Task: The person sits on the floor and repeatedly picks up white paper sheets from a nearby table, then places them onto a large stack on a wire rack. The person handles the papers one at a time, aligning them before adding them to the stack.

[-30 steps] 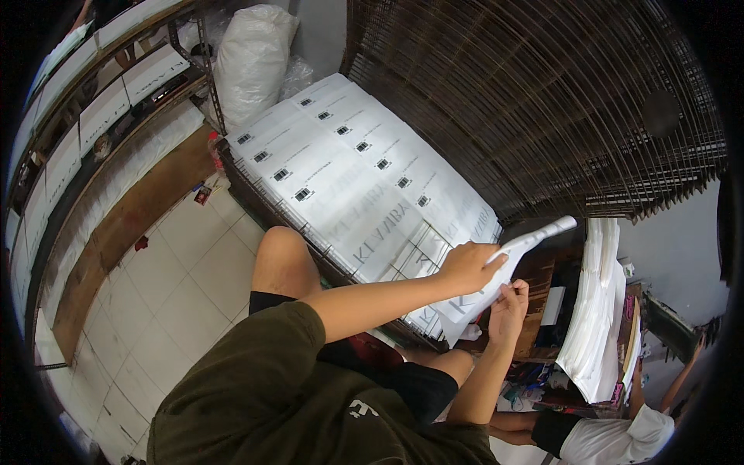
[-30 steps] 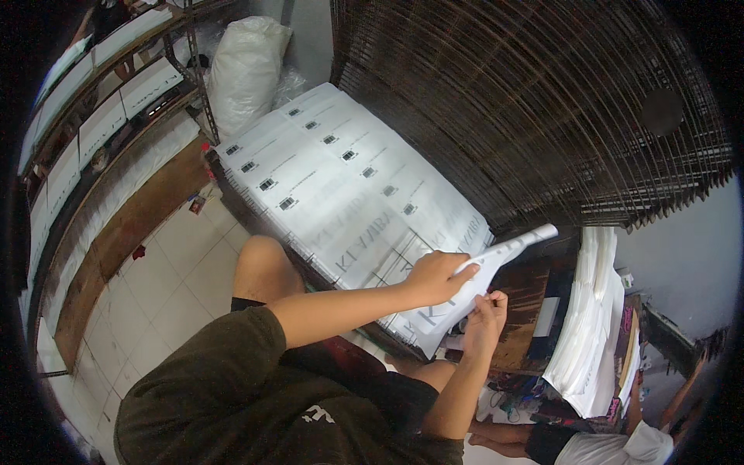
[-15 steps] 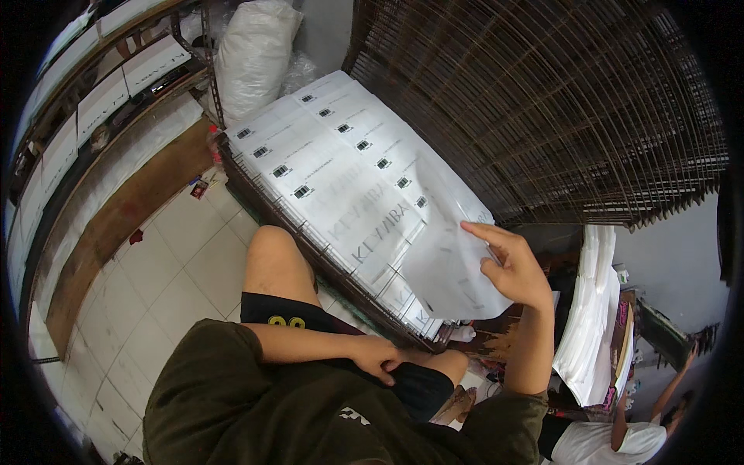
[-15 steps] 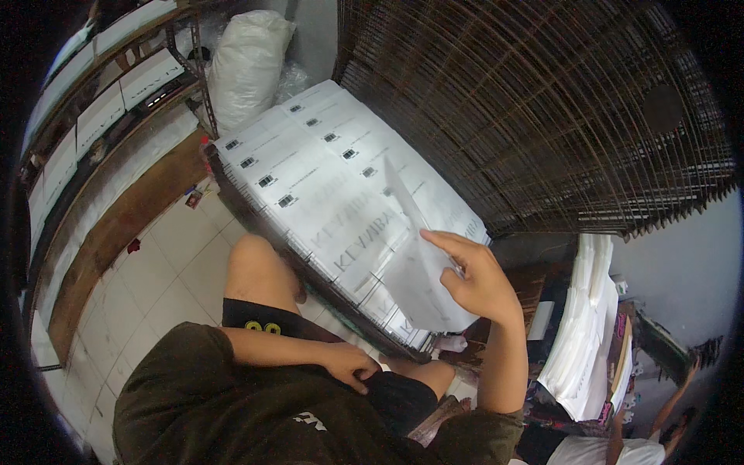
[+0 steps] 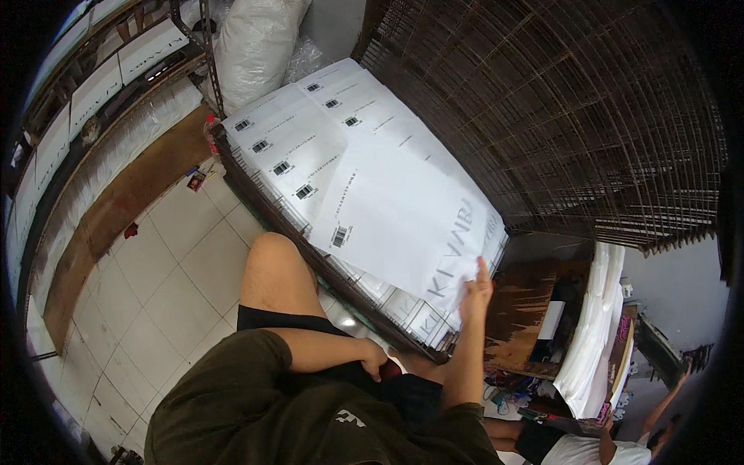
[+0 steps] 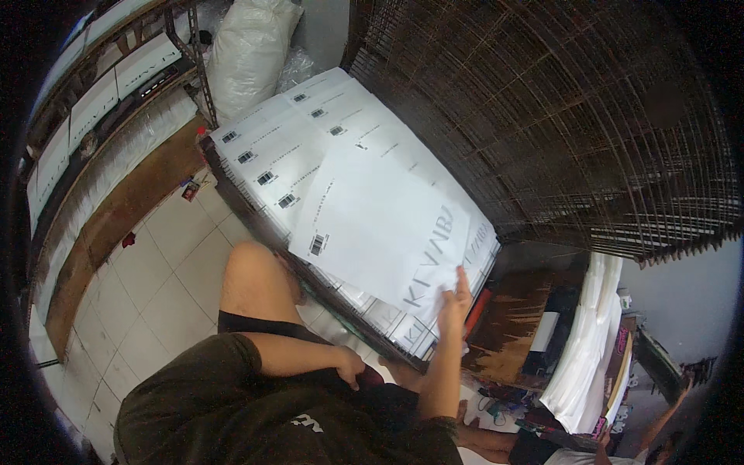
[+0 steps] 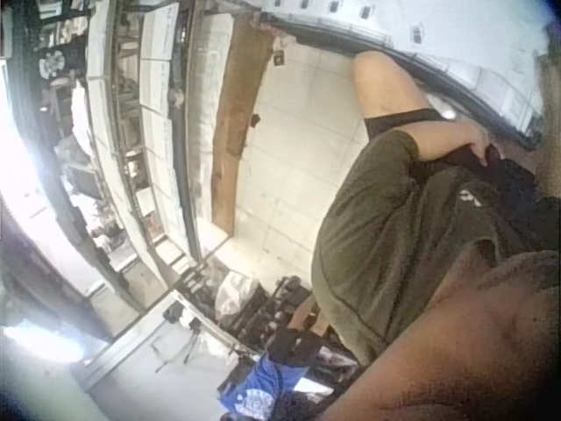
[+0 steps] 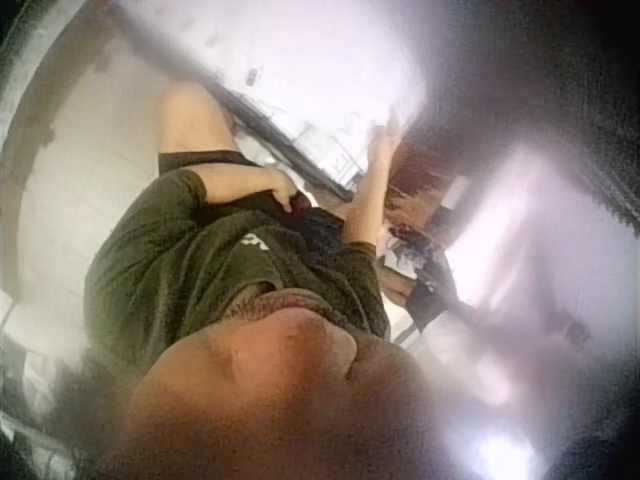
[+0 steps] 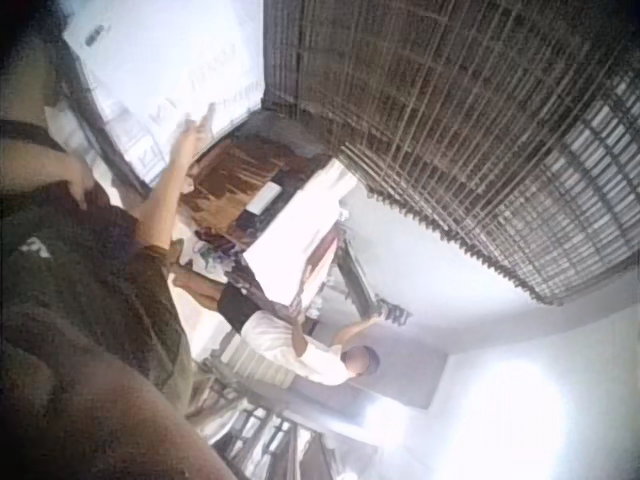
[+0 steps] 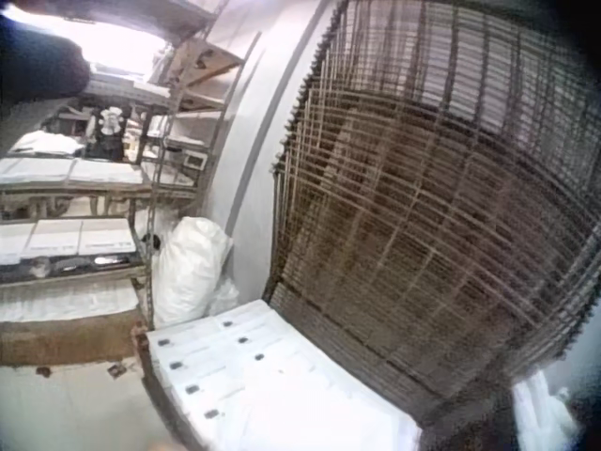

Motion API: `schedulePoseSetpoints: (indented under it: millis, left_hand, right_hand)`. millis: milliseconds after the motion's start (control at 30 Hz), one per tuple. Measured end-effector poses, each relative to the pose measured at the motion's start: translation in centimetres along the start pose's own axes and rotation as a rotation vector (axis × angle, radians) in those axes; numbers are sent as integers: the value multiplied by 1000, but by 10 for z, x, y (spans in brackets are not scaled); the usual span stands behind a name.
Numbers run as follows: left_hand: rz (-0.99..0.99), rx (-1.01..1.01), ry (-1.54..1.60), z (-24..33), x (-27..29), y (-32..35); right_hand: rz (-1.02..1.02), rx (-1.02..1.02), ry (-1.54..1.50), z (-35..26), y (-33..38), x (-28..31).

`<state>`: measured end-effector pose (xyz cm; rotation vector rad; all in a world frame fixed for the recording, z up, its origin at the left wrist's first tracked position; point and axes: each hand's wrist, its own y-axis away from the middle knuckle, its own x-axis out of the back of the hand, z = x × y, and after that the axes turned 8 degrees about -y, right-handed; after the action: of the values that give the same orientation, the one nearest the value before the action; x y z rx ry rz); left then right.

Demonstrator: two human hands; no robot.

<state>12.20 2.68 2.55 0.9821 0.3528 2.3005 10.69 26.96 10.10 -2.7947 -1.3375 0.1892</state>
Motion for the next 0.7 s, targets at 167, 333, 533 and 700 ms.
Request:
schedulePoseSetpoints:
  millis: [167, 333, 533, 700]
  left_hand:
    - [-184, 31, 0, 8, 6, 0]
    - [-56, -66, 3, -6, -11, -18]
    - [-111, -28, -13, 6, 5, -6]
    - [-66, -105, 5, -4, -14, -28]
  right_hand:
    - [176, -219, -84, 102, 33, -8]
    - [157, -326, -31, 135, 50, -14]
    - [144, -295, 11, 142, 56, -13]
    - [111, -269, 72, 152, 49, -7]
